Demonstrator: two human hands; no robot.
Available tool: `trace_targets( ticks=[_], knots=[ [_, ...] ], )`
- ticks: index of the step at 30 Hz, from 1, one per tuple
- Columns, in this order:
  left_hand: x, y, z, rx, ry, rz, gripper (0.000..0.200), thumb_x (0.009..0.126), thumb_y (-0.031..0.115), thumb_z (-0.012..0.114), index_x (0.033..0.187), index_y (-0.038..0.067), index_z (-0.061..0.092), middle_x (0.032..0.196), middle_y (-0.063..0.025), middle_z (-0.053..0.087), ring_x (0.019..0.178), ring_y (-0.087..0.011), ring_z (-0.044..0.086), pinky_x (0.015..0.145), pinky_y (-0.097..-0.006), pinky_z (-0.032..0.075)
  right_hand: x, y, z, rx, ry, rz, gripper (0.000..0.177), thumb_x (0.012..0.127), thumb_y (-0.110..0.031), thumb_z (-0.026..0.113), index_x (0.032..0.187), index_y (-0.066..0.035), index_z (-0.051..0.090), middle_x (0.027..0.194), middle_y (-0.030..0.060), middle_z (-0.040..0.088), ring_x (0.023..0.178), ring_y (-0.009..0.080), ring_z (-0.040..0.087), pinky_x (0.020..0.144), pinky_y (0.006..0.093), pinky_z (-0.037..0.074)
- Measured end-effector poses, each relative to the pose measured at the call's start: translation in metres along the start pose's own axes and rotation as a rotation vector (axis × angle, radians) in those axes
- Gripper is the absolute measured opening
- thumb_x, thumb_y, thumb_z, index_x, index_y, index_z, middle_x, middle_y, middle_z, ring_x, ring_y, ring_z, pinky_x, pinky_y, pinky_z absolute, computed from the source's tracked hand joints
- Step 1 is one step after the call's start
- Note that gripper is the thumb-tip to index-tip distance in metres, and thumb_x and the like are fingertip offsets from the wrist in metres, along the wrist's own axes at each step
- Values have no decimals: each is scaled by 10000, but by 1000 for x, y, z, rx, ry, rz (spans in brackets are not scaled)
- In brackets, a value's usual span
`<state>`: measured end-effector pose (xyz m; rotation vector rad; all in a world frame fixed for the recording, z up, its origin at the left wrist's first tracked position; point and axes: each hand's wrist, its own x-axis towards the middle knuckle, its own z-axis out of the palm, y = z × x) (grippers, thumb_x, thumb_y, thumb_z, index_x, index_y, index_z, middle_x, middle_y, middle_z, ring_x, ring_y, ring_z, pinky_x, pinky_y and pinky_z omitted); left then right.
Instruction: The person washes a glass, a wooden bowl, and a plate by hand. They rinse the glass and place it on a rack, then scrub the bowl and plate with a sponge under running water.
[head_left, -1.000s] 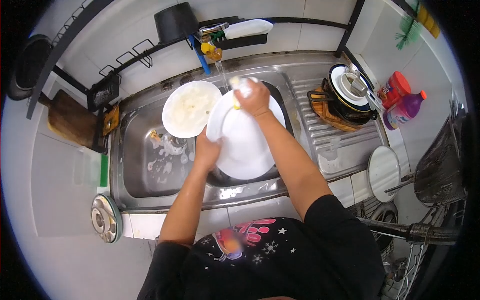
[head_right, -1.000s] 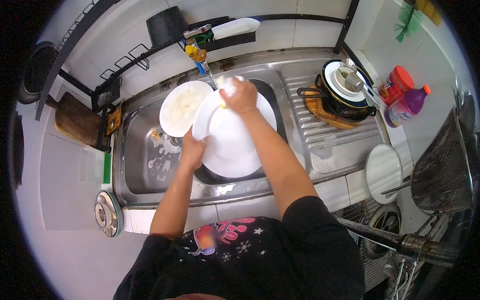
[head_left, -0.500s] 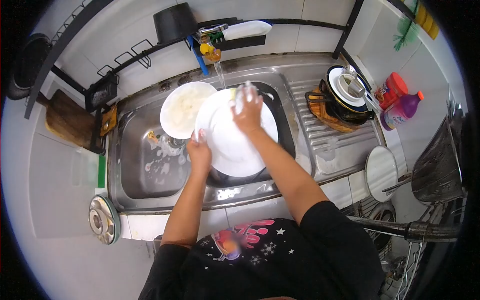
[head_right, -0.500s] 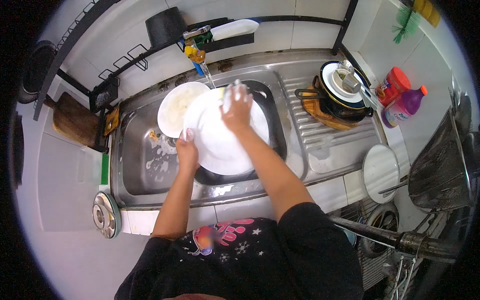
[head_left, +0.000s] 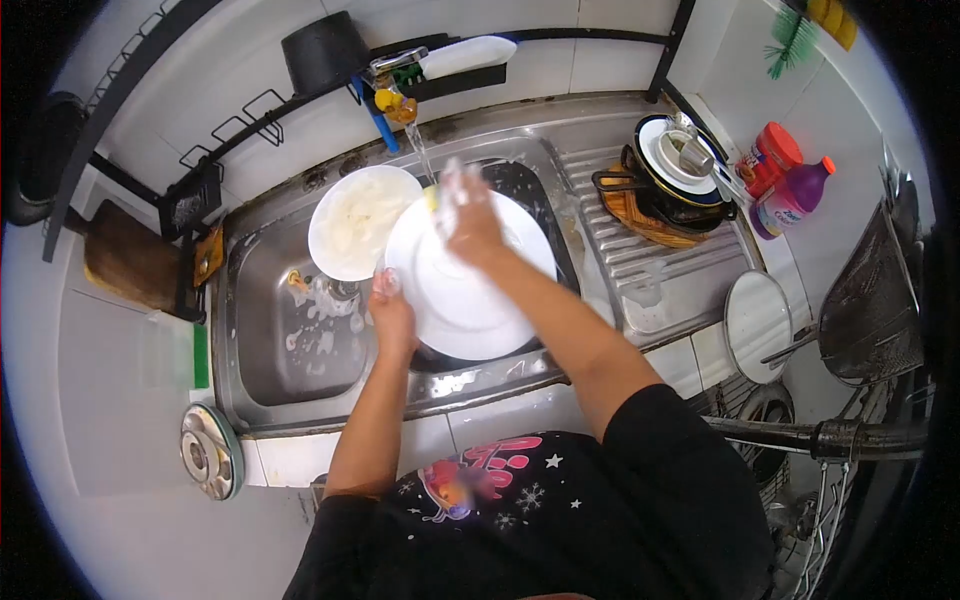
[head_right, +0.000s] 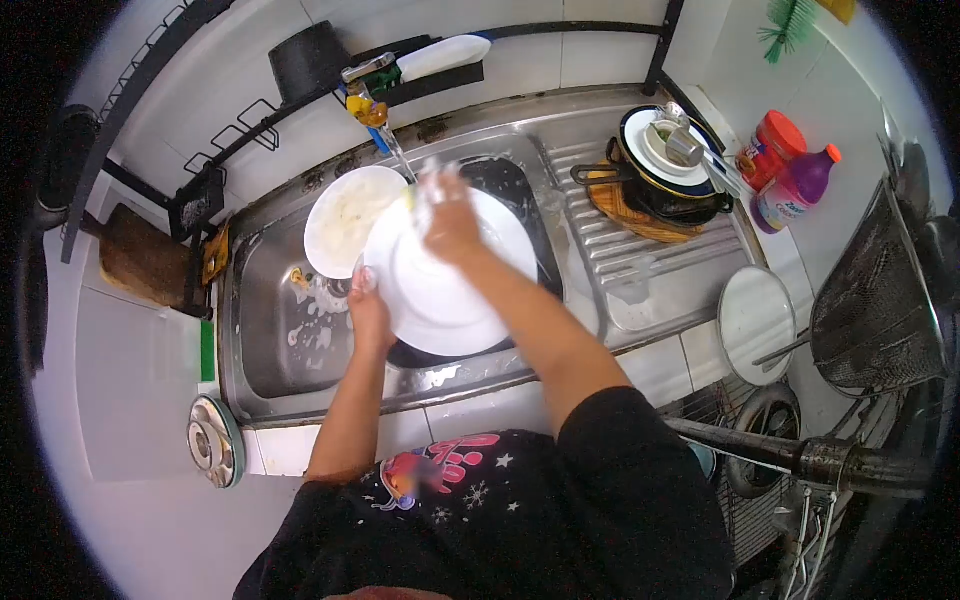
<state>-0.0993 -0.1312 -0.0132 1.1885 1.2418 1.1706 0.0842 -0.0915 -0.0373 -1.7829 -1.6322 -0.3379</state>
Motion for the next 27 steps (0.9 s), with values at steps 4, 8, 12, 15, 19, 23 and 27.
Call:
trace_targets(
  ticks=[4, 8, 12, 15, 19, 23, 27],
  knots=[
    [17, -13, 2, -174, 37, 40, 335, 966, 186, 377, 1199, -37, 466, 1061, -118, 582, 945, -168, 532, 840, -282, 420, -41, -57, -33, 229, -306, -276, 664, 832, -364, 514, 1375, -52, 294, 1444, 186, 230, 1329, 386, 208, 1064, 515, 168],
    [6, 24, -10, -210, 124, 13, 315, 964, 209, 385, 1155, -14, 499, 1017, -122, 596, 890, -181, 564, 775, -303, 458, -60, 11, -41, -75, -561, -119, 664, 850, -393, 477, 1402, -99, 254, 1474, 142, 179, 1348, 373, 164, 1045, 568, 154],
    [-8, -9, 7, -37, 75, -14, 317, 959, 206, 383, 1164, -7, 499, 1002, -125, 598, 883, -187, 569, 759, -305, 465, -29, 17, -22, -67, -343, 51, 660, 874, -410, 417, 1409, -79, 218, 1448, 164, 226, 1348, 365, 156, 1058, 561, 120],
    [-12, -14, 28, -241, -12, -125, 306, 939, 143, 374, 1182, 3, 496, 1005, -131, 599, 897, -185, 568, 751, -307, 466, -28, -25, -9, -112, -615, -71, 696, 860, -409, 443, 1408, -56, 199, 1421, 240, 241, 1341, 371, 179, 1064, 527, 136],
    [1, -16, 23, -388, 21, -198, 432, 857, -12, 289, 1270, 21, 409, 1110, -148, 558, 979, -222, 562, 822, -338, 468, -73, -41, -70, 237, -622, -128, 577, 816, -314, 481, 1347, -117, 373, 1431, 133, 284, 1340, 326, 209, 1058, 536, 168],
    [-6, 9, 12, -496, 46, -287, 541, 834, -50, 289, 1355, 96, 276, 1286, -155, 426, 1090, -288, 515, 884, -426, 466, -61, -2, -112, 29, -667, -98, 469, 766, -218, 540, 1233, -184, 526, 1381, 24, 400, 1300, 261, 310, 1063, 514, 191],
    [3, -14, -2, -424, 43, -344, 518, 866, -12, 412, 1347, 132, 288, 1269, -138, 454, 1088, -290, 517, 848, -465, 485, -20, 62, -89, 300, 4, 119, 323, 750, -171, 619, 1073, -161, 640, 1142, 100, 597, 1072, 296, 542, 929, 405, 408]
  ],
)
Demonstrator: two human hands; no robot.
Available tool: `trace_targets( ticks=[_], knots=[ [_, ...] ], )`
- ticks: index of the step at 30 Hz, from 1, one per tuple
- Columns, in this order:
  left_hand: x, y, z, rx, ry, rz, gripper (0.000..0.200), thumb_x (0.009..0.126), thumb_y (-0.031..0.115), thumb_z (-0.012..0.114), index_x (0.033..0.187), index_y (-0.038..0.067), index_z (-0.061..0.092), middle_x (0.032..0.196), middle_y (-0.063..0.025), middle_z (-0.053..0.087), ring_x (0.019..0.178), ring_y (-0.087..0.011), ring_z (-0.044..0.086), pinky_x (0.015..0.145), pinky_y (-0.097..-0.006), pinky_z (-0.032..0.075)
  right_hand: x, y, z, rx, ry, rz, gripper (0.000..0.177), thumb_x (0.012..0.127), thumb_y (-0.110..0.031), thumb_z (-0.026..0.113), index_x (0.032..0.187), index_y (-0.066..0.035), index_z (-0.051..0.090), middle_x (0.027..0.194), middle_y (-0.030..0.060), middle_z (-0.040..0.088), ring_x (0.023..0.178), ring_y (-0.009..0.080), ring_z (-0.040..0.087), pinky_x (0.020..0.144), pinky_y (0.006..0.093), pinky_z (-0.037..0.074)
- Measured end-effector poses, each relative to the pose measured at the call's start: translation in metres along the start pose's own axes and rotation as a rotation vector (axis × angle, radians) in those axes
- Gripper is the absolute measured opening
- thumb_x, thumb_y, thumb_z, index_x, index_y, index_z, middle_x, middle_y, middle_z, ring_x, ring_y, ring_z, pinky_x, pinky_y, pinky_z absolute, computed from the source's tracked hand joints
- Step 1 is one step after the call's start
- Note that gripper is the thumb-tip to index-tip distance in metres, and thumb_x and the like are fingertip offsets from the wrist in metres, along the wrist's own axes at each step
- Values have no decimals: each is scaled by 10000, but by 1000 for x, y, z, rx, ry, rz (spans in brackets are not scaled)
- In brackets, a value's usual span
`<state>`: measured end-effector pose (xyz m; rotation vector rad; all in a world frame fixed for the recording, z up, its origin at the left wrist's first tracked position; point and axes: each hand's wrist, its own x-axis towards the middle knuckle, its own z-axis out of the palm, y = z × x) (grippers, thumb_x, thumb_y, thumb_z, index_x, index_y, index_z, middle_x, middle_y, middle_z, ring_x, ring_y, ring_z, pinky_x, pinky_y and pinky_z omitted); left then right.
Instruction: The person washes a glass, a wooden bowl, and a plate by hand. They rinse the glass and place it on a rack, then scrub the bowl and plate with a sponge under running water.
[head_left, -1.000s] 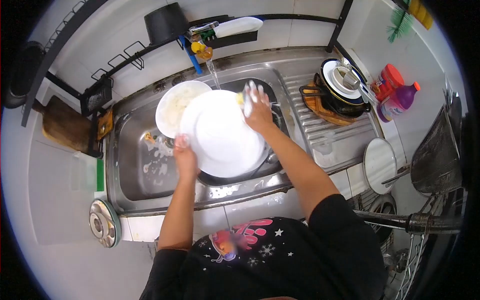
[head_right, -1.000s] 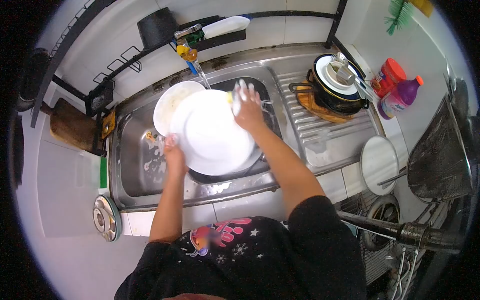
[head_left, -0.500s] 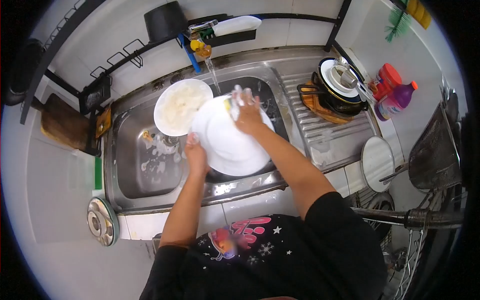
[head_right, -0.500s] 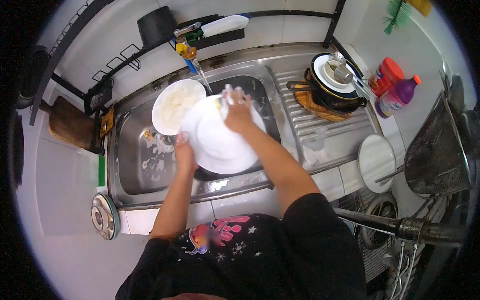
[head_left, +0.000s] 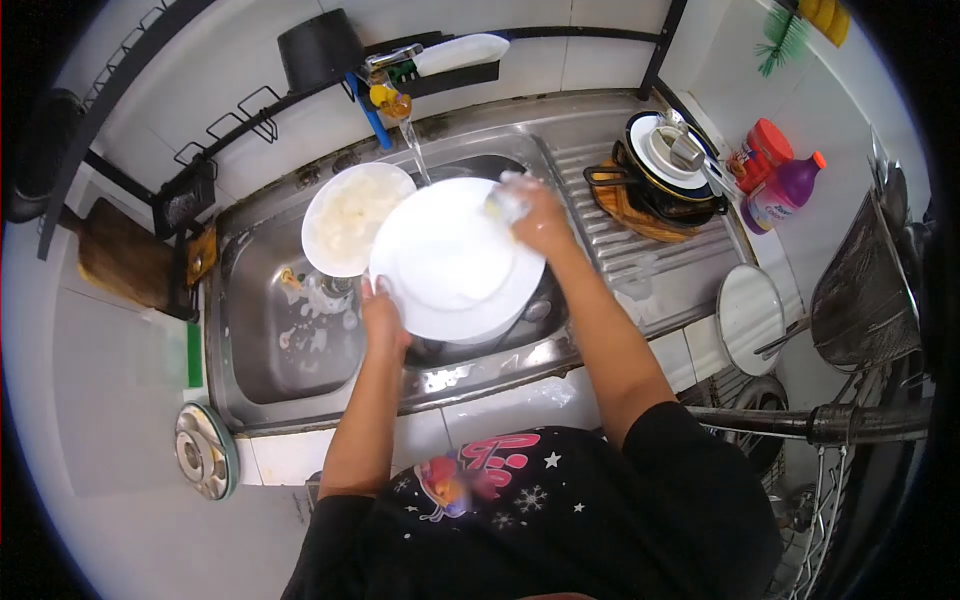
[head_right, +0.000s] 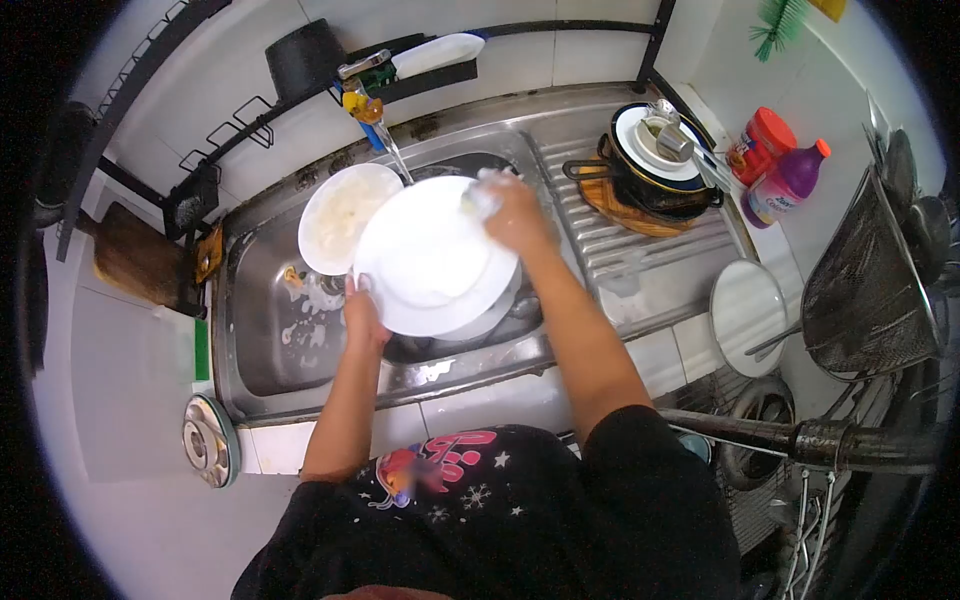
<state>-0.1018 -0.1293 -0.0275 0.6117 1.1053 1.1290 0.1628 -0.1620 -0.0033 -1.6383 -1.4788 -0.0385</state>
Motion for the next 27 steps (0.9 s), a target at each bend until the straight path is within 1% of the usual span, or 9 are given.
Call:
trace_targets(
  ticks=[1, 3, 6, 8, 11, 14, 18, 24, 27],
  knots=[
    [-8, 4, 1, 33, -59, -44, 528, 859, -6, 449, 1343, 137, 295, 1256, -135, 468, 1081, -286, 522, 844, -466, 487, 9, 14, -4, 421, -71, 289, 336, 735, -146, 651, 1068, -101, 633, 1055, 112, 627, 950, 290, 597, 831, 386, 475],
    [-30, 13, 8, 93, -170, -136, 551, 846, 6, 522, 1334, 147, 309, 1229, -130, 495, 1068, -280, 532, 834, -469, 491, 21, 50, 12, 971, -151, 648, 405, 814, -242, 568, 1187, -83, 552, 1167, 92, 578, 1047, 255, 551, 918, 400, 433],
    [-17, -10, 4, 41, -232, -198, 567, 807, -18, 560, 1309, 124, 337, 1184, -131, 524, 1028, -282, 552, 839, -458, 486, 25, 50, 29, 2008, -288, 495, 500, 853, -334, 491, 1264, -51, 457, 1194, 138, 546, 1050, 270, 547, 931, 428, 424],
    [-8, -20, 5, 40, -260, -239, 533, 804, 8, 568, 1288, 103, 367, 1166, -128, 536, 1009, -281, 562, 850, -462, 479, 17, 32, 38, 2329, -367, 460, 507, 857, -346, 482, 1267, -49, 452, 1186, 141, 550, 1040, 271, 553, 926, 424, 429],
    [-9, -20, 21, 24, -316, -365, 476, 807, 33, 583, 1249, 66, 407, 1129, -123, 560, 986, -274, 571, 834, -424, 485, -14, -9, 45, 2429, -296, 655, 520, 862, -365, 467, 1271, -45, 443, 1175, 146, 556, 1025, 273, 561, 918, 417, 437],
    [-22, -23, 54, 293, -172, -212, 389, 836, 82, 581, 1190, 5, 440, 1077, -130, 583, 937, -245, 582, 793, -360, 487, -43, -46, 53, 2433, -187, 895, 533, 868, -384, 453, 1276, -42, 434, 1164, 151, 562, 1011, 275, 570, 910, 411, 445],
    [-10, -29, 69, 245, -91, 318, 328, 824, 86, 615, 1094, -52, 492, 1018, -137, 601, 891, -198, 578, 799, -303, 447, -65, -73, 54, 2371, -57, 1148, 551, 875, -409, 434, 1282, -37, 423, 1149, 157, 569, 992, 278, 581, 900, 403, 455],
    [13, 4, 36, 431, -43, 476, 262, 822, 56, 610, 1039, -48, 507, 958, -128, 615, 815, -182, 594, 740, -298, 478, -54, -91, -8, 2112, 150, 830, 557, 905, -440, 381, 1301, -50, 412, 1259, 163, 493, 1110, 286, 515, 943, 448, 421],
    [6, 12, 12, 551, -133, 325, 261, 818, 69, 620, 1028, -38, 506, 958, -123, 615, 810, -177, 596, 736, -296, 478, -32, -48, -25, 1987, -93, 682, 554, 903, -453, 404, 1293, -60, 425, 1248, 126, 510, 1140, 235, 496, 928, 383, 449]
  ],
)
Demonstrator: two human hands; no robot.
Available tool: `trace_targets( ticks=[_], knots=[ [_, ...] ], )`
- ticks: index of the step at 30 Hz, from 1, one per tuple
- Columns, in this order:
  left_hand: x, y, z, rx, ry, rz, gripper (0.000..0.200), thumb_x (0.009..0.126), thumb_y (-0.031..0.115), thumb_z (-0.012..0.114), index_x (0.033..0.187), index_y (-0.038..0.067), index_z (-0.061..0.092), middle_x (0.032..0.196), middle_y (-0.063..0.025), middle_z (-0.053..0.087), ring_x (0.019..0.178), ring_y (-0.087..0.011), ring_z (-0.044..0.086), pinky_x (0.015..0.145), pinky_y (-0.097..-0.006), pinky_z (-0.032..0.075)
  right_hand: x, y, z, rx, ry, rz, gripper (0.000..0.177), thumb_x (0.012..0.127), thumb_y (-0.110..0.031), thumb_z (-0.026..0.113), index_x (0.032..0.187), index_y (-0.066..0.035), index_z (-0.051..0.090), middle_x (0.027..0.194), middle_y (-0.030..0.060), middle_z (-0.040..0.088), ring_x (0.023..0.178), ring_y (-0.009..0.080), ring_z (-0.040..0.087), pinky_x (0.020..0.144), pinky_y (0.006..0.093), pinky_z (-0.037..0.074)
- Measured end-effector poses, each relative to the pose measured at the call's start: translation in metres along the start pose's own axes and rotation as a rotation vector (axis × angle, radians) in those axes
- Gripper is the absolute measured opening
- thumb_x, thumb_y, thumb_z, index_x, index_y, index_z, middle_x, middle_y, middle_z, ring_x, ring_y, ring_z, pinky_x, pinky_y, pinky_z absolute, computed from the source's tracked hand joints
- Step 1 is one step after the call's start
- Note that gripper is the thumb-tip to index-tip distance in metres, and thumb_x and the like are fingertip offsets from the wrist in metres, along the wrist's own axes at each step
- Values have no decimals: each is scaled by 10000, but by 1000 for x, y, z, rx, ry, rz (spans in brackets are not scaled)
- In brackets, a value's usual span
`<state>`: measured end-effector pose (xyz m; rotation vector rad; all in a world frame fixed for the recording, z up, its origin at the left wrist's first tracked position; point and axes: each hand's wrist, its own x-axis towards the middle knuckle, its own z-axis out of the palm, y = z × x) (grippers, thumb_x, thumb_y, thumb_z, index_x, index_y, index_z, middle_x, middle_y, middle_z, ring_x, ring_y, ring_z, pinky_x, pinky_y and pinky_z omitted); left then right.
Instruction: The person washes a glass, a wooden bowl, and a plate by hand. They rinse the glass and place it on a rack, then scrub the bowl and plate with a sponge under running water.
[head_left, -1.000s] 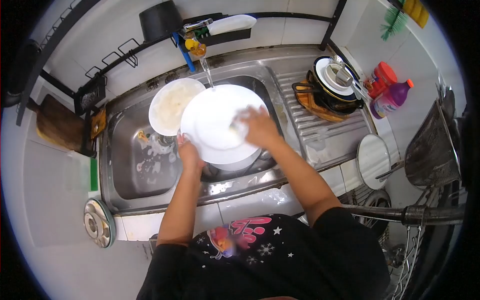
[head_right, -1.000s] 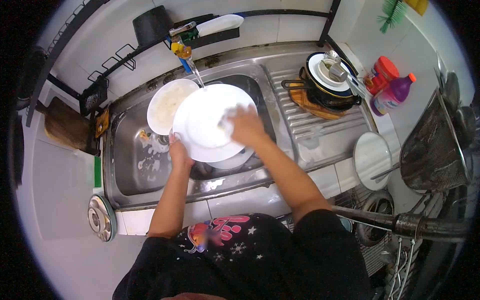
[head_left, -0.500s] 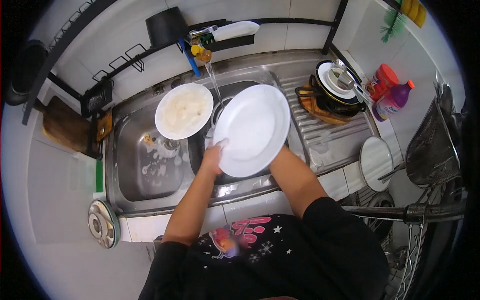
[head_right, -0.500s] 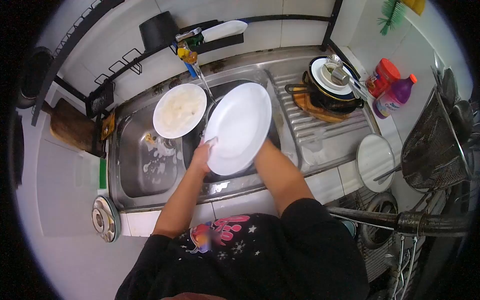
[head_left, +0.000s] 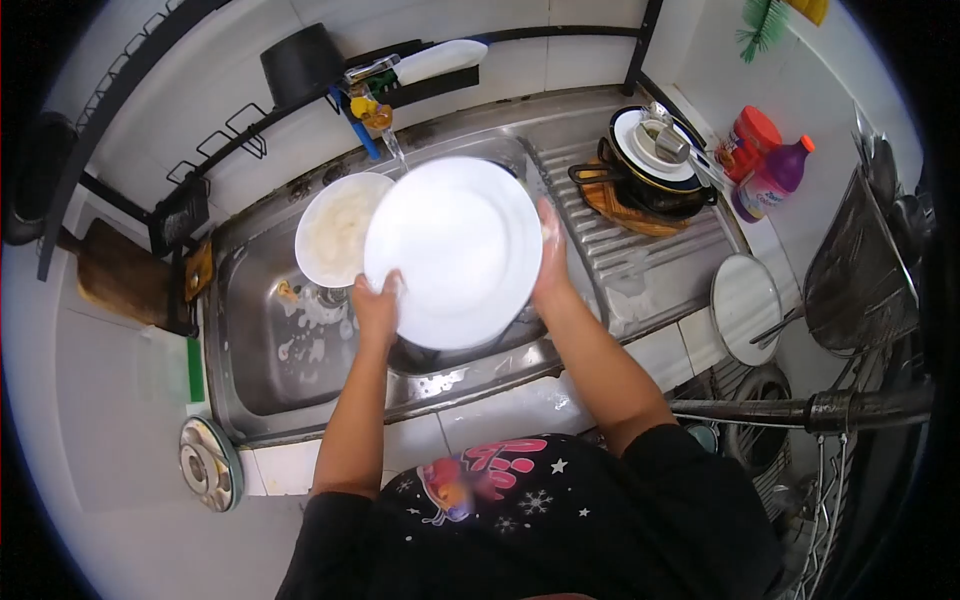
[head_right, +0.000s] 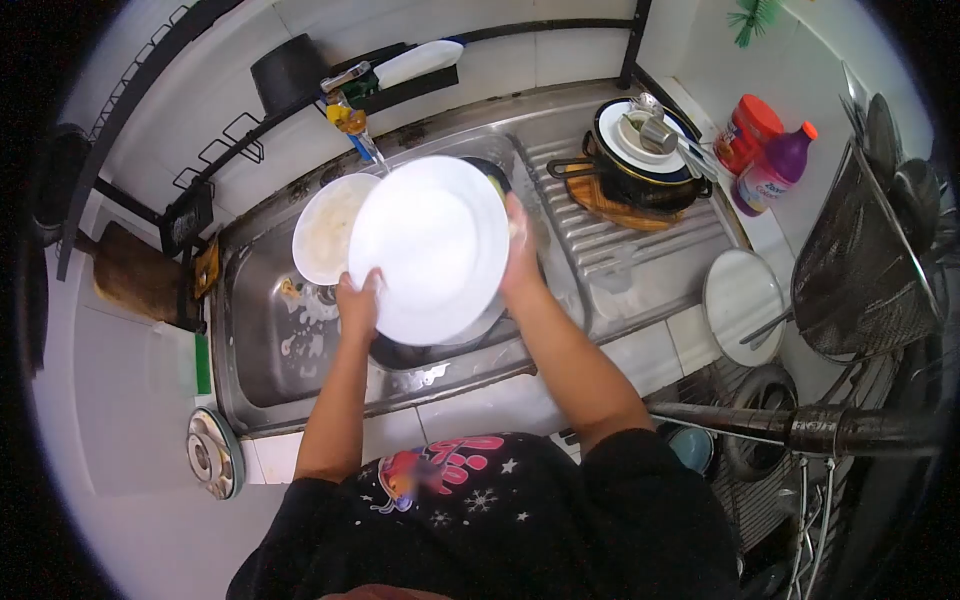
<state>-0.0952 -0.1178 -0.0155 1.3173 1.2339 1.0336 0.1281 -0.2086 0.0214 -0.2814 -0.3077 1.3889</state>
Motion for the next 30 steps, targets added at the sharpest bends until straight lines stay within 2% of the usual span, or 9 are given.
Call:
trace_targets(
  ticks=[5, 9, 12, 15, 18, 21, 24, 27, 30],
  knots=[
    [-20, -8, 18, 213, -54, 63, 270, 827, 89, 613, 1051, -27, 516, 958, -103, 619, 811, -156, 571, 740, -277, 465, -2, 40, -12, -191, 111, -42, 551, 905, -449, 408, 1282, -48, 441, 1233, 141, 519, 1121, 243, 513, 918, 363, 456],
    [2, 9, 0, -49, 6, 67, 304, 799, 86, 635, 1045, -32, 502, 961, -132, 607, 850, -180, 569, 776, -292, 453, -10, 78, 2, -288, 330, -162, 561, 896, -446, 430, 1272, -30, 448, 1196, 149, 544, 1084, 260, 540, 896, 360, 472],
    [10, -1, -24, 59, 70, 19, 287, 803, 48, 614, 1049, -38, 494, 961, -136, 605, 845, -189, 576, 775, -288, 457, -6, 18, 20, 234, 144, 89, 492, 878, -328, 502, 1271, -38, 443, 1201, 153, 541, 1017, 274, 576, 864, 362, 492],
    [-10, 5, -10, 6, 98, 63, 276, 806, 3, 585, 1057, -32, 474, 999, -141, 592, 845, -200, 582, 740, -311, 476, 34, -7, -50, -168, 174, 186, 458, 830, -235, 585, 1219, -18, 476, 1113, 159, 578, 953, 272, 598, 827, 377, 504],
    [-4, 5, -2, -218, 81, 18, 287, 813, -11, 570, 1080, -18, 464, 1024, -147, 583, 846, -197, 582, 719, -319, 483, 59, -22, -50, -562, 324, 69, 443, 793, -252, 630, 1151, -19, 514, 966, 135, 614, 806, 280, 627, 763, 387, 521],
    [2, 22, 9, -323, 90, -52, 293, 830, -15, 551, 1109, -4, 460, 1021, -143, 585, 842, -190, 582, 711, -316, 483, 86, -38, -55, -1235, 454, -238, 448, 814, -265, 607, 1179, -33, 494, 1008, 161, 593, 912, 291, 604, 785, 413, 501],
    [10, 29, 18, -255, 133, -47, 269, 863, 25, 527, 1126, 5, 472, 1004, -135, 593, 838, -191, 583, 712, -315, 483, 107, -68, -62, -1983, 722, -316, 481, 829, -324, 577, 1215, -60, 464, 1201, 181, 500, 1115, 309, 493, 896, 466, 423],
    [17, 28, 18, -91, 143, -103, 258, 906, 122, 487, 1130, -5, 494, 992, -131, 600, 819, -198, 584, 709, -315, 484, 110, -82, -60, -2447, 829, -254, 584, 825, -390, 555, 1306, -97, 398, 1348, 190, 371, 1239, 338, 363, 976, 503, 317],
    [20, 22, 21, -85, 168, -199, 327, 940, 230, 434, 1134, -22, 510, 991, -134, 599, 816, -209, 577, 726, -323, 479, 135, -96, -127, -2626, 824, 14, 641, 858, -468, 438, 1372, -102, 322, 1469, 140, 179, 1348, 352, 150, 1060, 544, 142]
  ],
)
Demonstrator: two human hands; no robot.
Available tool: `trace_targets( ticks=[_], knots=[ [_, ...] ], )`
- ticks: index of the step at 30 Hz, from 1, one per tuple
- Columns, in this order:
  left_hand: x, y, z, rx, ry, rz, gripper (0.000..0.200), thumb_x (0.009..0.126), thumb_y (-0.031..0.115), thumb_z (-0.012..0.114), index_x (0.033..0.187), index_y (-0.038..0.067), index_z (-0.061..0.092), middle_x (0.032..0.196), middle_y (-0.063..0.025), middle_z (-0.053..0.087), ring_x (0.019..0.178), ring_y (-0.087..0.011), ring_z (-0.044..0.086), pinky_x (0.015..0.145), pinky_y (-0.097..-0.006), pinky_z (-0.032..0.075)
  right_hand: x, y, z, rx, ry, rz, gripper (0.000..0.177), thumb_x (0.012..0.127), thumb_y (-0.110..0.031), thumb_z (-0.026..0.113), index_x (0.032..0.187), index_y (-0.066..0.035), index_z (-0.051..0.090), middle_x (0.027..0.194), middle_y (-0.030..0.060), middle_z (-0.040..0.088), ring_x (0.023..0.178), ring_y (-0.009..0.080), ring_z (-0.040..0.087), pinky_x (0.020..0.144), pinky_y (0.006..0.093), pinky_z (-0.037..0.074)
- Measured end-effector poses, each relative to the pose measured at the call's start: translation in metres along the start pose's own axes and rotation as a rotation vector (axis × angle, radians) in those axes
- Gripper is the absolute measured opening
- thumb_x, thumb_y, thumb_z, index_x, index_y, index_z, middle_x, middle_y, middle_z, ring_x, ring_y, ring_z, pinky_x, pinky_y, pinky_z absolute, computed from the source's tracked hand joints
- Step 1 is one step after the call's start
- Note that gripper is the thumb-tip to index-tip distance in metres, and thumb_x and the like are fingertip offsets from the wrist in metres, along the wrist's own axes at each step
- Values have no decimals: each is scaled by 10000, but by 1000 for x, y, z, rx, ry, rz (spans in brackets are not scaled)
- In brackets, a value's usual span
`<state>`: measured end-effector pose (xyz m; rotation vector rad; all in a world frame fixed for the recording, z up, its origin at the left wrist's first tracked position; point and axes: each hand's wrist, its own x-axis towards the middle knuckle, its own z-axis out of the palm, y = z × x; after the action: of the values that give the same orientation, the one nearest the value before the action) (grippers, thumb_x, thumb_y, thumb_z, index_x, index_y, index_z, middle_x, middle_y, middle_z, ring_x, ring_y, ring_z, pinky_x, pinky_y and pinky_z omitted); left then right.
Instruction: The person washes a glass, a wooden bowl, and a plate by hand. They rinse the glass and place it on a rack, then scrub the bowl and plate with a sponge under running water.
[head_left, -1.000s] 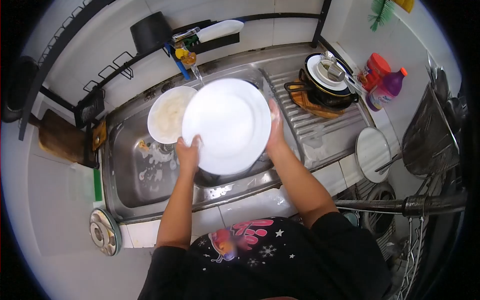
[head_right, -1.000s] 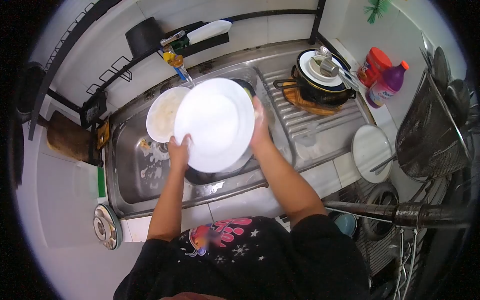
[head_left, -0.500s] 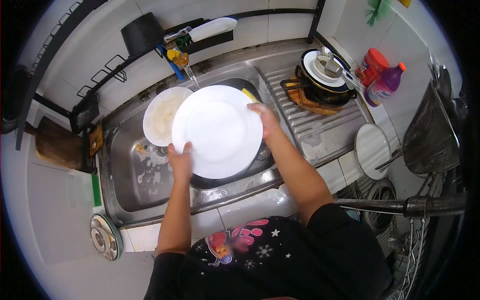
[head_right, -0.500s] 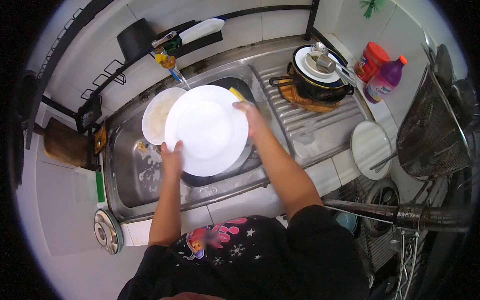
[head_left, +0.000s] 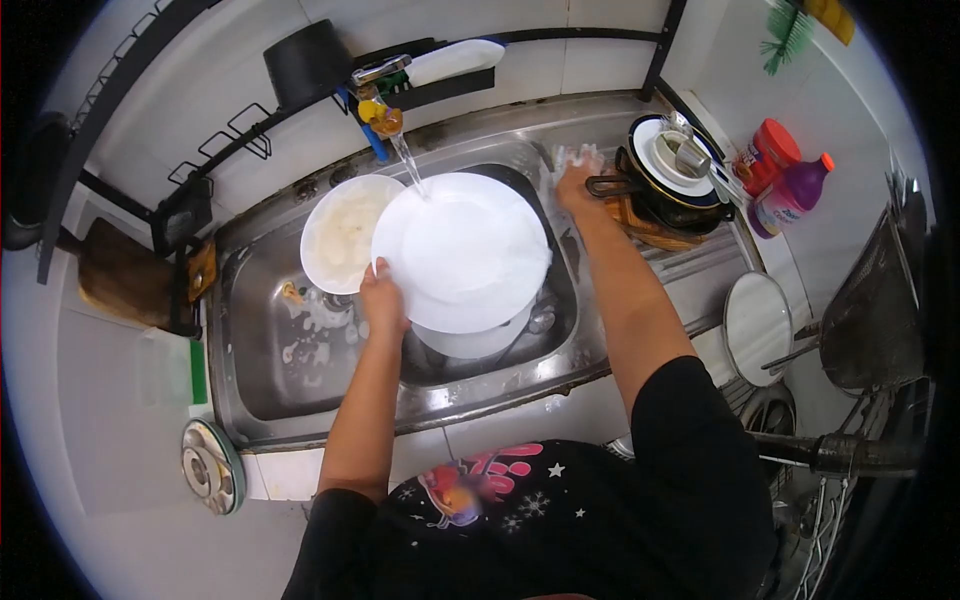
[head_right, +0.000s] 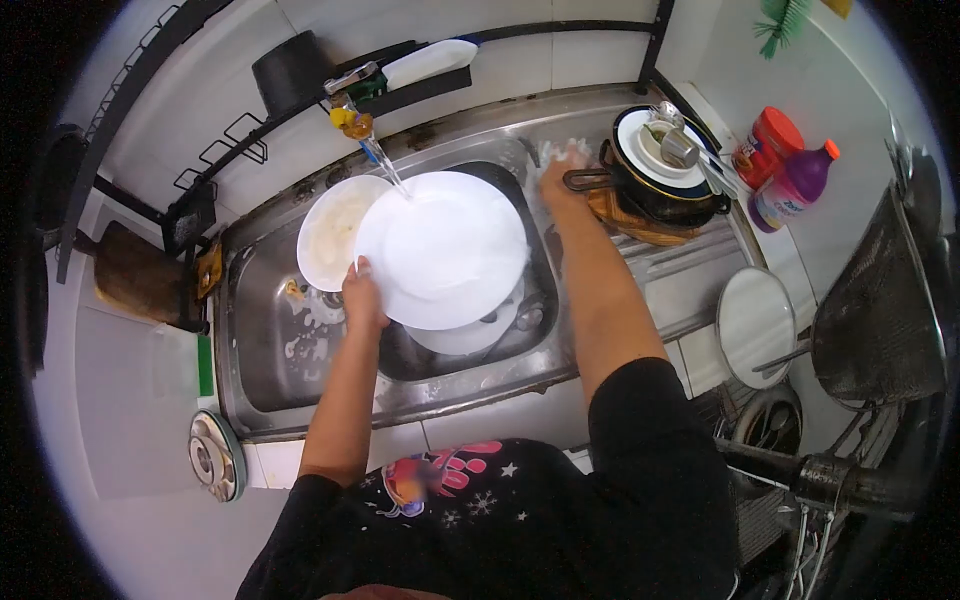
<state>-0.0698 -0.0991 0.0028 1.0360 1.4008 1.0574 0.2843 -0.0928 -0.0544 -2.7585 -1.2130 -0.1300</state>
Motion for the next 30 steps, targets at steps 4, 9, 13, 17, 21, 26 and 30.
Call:
trace_targets(
  ticks=[4, 9, 13, 17, 21, 26, 30],
  knots=[
    [2, -10, 3, -206, -89, -84, 430, 957, 315, 387, 1152, -50, 502, 1012, -148, 592, 866, -230, 563, 768, -345, 465, -21, -21, -49, -36, 128, -65, 571, 920, -392, 296, 1412, -107, 246, 1481, 147, 146, 1369, 334, 101, 1084, 527, 91],
    [10, -36, 16, -315, -111, -175, 452, 949, 351, 393, 1218, -4, 471, 1153, -154, 535, 1014, -263, 530, 879, -408, 428, -77, -71, -40, 70, 34, -718, 580, 932, -370, 321, 1405, -48, 225, 1470, 175, 167, 1364, 350, 126, 1087, 498, 119],
    [5, -31, 25, -312, -85, -12, 428, 959, 325, 394, 1178, -29, 493, 1063, -139, 581, 930, -226, 555, 832, -353, 447, -112, -103, -27, 244, -49, -934, 594, 935, -364, 324, 1410, -36, 184, 1456, 201, 183, 1356, 364, 142, 1074, 508, 148],
    [6, -19, 22, -222, -20, 120, 391, 968, 287, 380, 1100, -52, 525, 937, -117, 610, 817, -190, 557, 757, -314, 450, -113, -126, -26, 384, 50, -816, 611, 931, -359, 341, 1413, -33, 156, 1460, 204, 157, 1349, 373, 151, 1066, 514, 160],
    [5, -5, 15, -126, -5, 216, 348, 974, 257, 370, 1004, -44, 540, 844, -85, 592, 749, -156, 514, 706, -297, 430, -115, -155, -21, 507, 60, -848, 602, 924, -335, 355, 1412, -38, 163, 1471, 181, 143, 1352, 351, 159, 1065, 511, 172],
    [2, 2, 3, -21, -22, 277, 381, 970, 279, 387, 1089, -57, 519, 930, -113, 614, 805, -171, 558, 727, -289, 450, -93, -176, -31, 549, 78, -645, 568, 933, -285, 354, 1409, -29, 180, 1470, 186, 153, 1366, 331, 130, 1090, 470, 118],
    [4, 8, 5, -58, 18, 277, 368, 970, 270, 385, 1092, -50, 519, 941, -117, 612, 813, -176, 561, 740, -297, 454, -86, -188, -35, 561, 182, -635, 570, 925, -282, 365, 1400, -16, 198, 1460, 192, 178, 1359, 334, 153, 1091, 459, 128]
  ],
)
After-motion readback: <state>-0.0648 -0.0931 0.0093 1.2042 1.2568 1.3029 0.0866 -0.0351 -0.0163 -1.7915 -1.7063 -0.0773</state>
